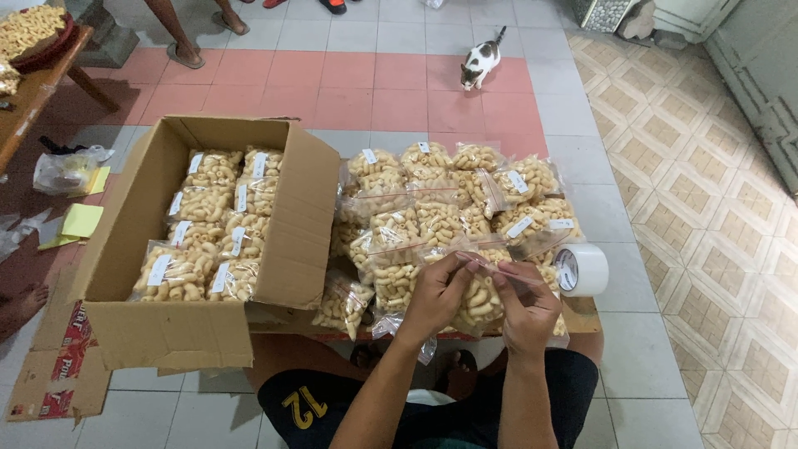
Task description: Packing small plastic bags of snacks into a cardboard box while sitting on the floor.
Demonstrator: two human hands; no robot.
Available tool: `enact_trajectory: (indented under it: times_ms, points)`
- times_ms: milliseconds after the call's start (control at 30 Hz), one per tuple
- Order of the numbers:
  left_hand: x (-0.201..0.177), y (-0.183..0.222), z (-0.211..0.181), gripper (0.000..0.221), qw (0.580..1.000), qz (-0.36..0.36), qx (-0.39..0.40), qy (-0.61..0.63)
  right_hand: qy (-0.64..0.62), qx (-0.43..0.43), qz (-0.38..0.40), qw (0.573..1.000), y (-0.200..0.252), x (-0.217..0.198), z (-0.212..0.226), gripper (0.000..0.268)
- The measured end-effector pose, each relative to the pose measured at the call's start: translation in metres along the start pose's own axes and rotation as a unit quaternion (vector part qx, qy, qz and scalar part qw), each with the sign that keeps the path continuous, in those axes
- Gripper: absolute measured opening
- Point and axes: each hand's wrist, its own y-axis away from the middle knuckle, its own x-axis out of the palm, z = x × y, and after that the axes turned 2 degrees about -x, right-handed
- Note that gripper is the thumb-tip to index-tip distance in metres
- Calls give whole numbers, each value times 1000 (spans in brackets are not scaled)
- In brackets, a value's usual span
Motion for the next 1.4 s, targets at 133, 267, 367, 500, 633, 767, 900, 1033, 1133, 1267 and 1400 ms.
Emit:
enact_trajectory:
  times_ms: [133, 267, 367, 500, 633, 767, 900, 1033, 1133, 1267, 1400]
  points:
    - [-5, 2, 18, 25, 1000, -12, 0, -9, -1, -9, 20, 1000, 1, 4, 2, 10]
    - [-11, 7, 33, 28, 999, -18, 10, -30, 22, -4, 6, 1000, 3, 8, 7, 11]
    - [-11, 10, 30, 29, 999, -22, 16, -39, 39, 5, -7, 999, 6, 8, 5, 13]
    - [-8, 11, 39, 29, 998, -19, 29, -43, 86, -24, -12, 996, 0, 12, 15, 8]
    - [-8, 9, 27, 28, 998, -20, 33, -54, 62, -19, -29, 997, 5, 6, 3, 4]
    - [-10, 9, 31, 27, 998, -9, 53, -36, 15, 1, -68, 998, 9, 4, -6, 5]
    - [-10, 10, 31, 26, 998, -14, 49, -41, -25, 0, -61, 998, 10, 0, -16, 6]
    - [-12, 9, 31, 30, 998, -28, 51, -39, -18, 0, -16, 1000, 8, 14, 6, 10]
    - [-13, 10, 23, 32, 997, -39, 57, -33, 32, 40, 10, 999, 9, 23, 21, 45]
    - [-13, 12, 20, 29, 995, -50, 68, -52, 63, 53, -21, 996, 15, 17, 6, 32]
    - [-13, 13, 26, 28, 994, -59, 70, -55, 70, 55, -30, 996, 13, 21, 9, 24]
